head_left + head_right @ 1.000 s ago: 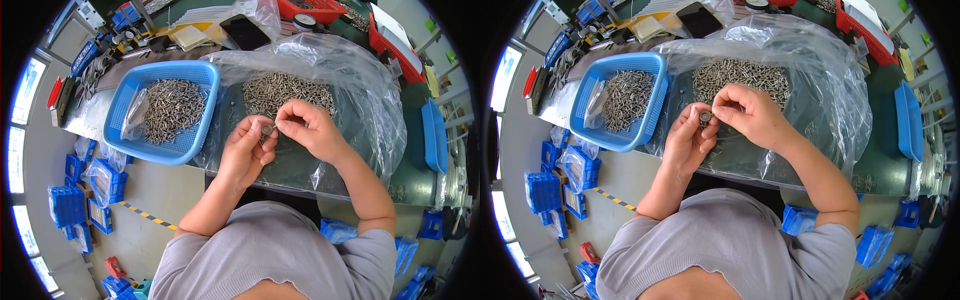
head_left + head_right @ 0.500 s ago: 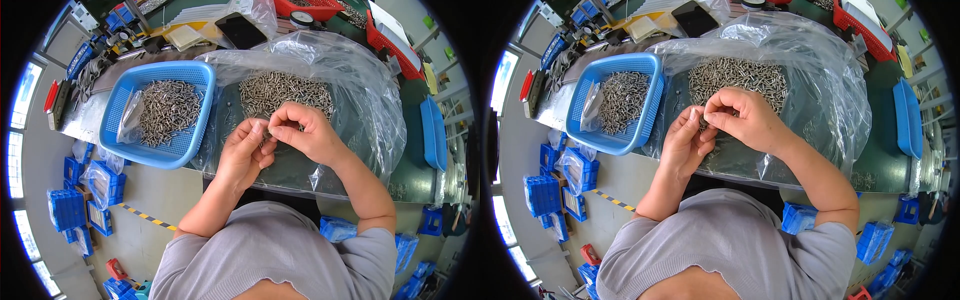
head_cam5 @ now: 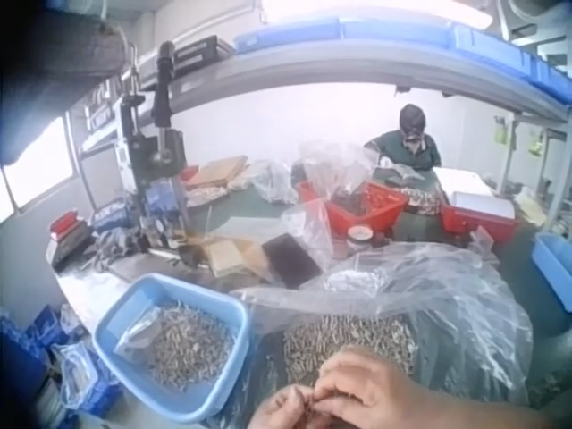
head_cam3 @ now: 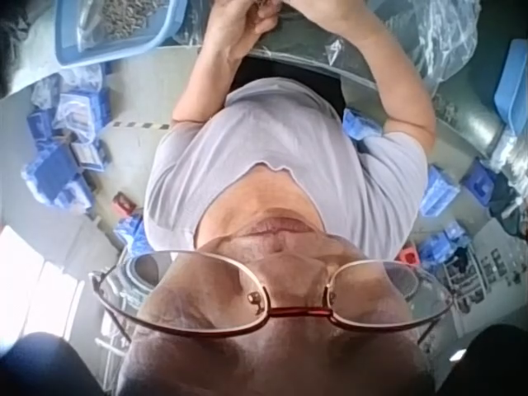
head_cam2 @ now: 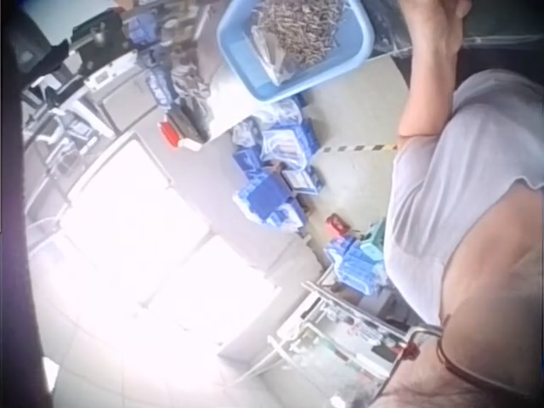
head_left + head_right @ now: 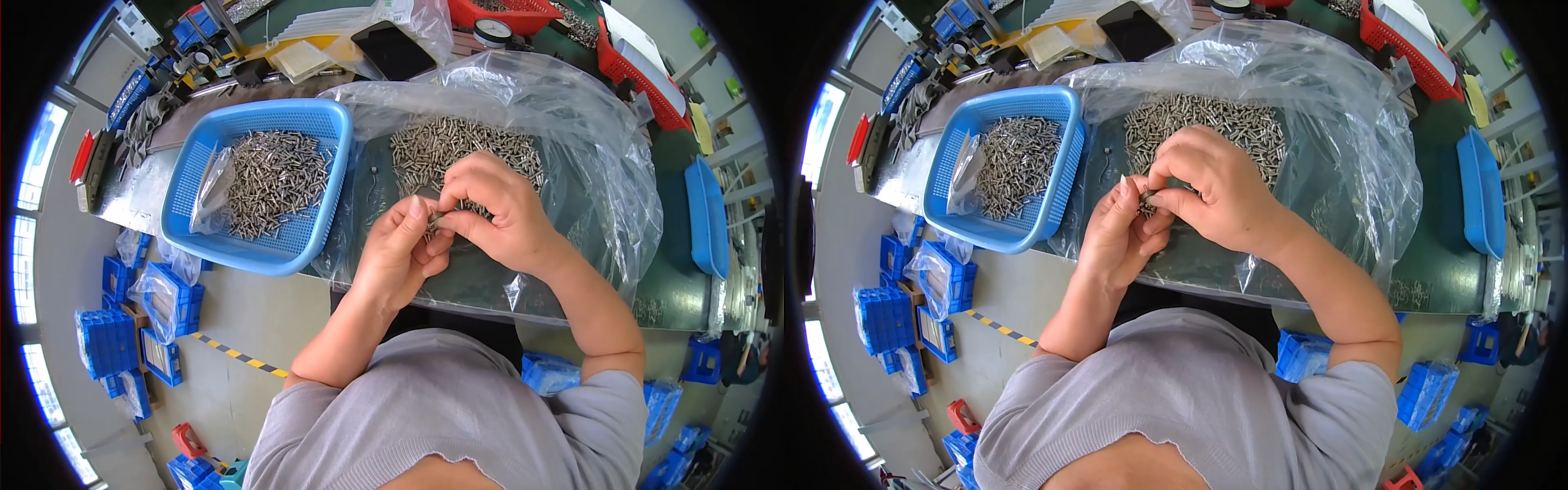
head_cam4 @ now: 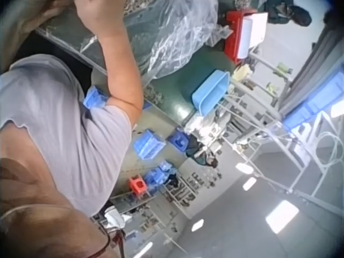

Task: The person is picking up and inspecting small metal pins or components from a pile and placing them into a blue basket.

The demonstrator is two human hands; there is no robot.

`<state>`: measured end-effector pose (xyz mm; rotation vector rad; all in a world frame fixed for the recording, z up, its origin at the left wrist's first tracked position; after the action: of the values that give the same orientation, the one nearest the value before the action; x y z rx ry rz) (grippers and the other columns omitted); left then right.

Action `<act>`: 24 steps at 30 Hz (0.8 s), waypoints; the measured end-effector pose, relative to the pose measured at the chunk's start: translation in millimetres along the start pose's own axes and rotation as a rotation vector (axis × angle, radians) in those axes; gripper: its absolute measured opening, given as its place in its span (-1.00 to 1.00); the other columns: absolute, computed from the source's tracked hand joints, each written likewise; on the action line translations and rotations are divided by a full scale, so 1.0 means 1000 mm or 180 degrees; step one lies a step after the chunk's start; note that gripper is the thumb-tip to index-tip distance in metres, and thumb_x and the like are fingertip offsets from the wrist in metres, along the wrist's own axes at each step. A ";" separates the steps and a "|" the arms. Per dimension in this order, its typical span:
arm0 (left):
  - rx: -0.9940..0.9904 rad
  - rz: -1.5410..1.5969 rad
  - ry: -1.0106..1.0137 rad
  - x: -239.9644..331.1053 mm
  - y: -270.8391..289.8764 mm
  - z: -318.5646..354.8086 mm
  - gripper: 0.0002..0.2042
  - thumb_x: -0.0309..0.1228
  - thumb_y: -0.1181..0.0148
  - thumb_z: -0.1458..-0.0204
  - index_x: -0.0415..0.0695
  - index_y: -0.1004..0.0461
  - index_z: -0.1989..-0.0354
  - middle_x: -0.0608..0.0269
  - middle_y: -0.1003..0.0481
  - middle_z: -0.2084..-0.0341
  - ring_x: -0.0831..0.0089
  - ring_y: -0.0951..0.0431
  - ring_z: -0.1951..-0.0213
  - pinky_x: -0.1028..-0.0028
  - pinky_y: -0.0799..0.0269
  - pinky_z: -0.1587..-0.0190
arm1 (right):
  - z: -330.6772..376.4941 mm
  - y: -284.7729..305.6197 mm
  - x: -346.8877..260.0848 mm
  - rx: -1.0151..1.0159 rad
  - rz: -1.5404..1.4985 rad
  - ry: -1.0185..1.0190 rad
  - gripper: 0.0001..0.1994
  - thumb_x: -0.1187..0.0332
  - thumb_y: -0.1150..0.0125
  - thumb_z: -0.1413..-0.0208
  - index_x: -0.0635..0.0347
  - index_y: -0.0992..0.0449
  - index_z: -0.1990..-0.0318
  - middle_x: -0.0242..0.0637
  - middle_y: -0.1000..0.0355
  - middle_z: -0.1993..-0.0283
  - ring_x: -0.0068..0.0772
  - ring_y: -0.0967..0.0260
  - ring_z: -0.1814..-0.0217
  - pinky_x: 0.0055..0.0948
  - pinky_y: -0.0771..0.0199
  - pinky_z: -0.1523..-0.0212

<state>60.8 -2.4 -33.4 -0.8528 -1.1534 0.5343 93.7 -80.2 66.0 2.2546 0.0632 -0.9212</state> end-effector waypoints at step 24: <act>-0.0366 0.1501 -0.0672 0.015 0.017 0.002 -0.76 -0.31 0.10 -0.24 -0.17 -0.33 0.03 0.16 -0.29 0.20 0.54 -0.26 0.35 0.65 -0.24 0.44 | 0.008 -0.021 0.024 -0.0045 0.1354 0.0238 -0.88 0.46 -0.17 0.17 0.06 -0.57 0.42 -0.39 -0.36 0.32 -0.32 -0.31 0.18 -0.34 -0.36 0.17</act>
<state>65.4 19.5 -37.9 -1.2003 -1.1839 0.9698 101.0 -73.5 34.6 2.1686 -0.3618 -0.6058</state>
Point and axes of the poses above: each hand's wrist, its own z-axis away from the middle knuckle, its own y-axis out of the back of the hand, x = y × z, the point moved 9 cm from there along -z, towards the middle knuckle
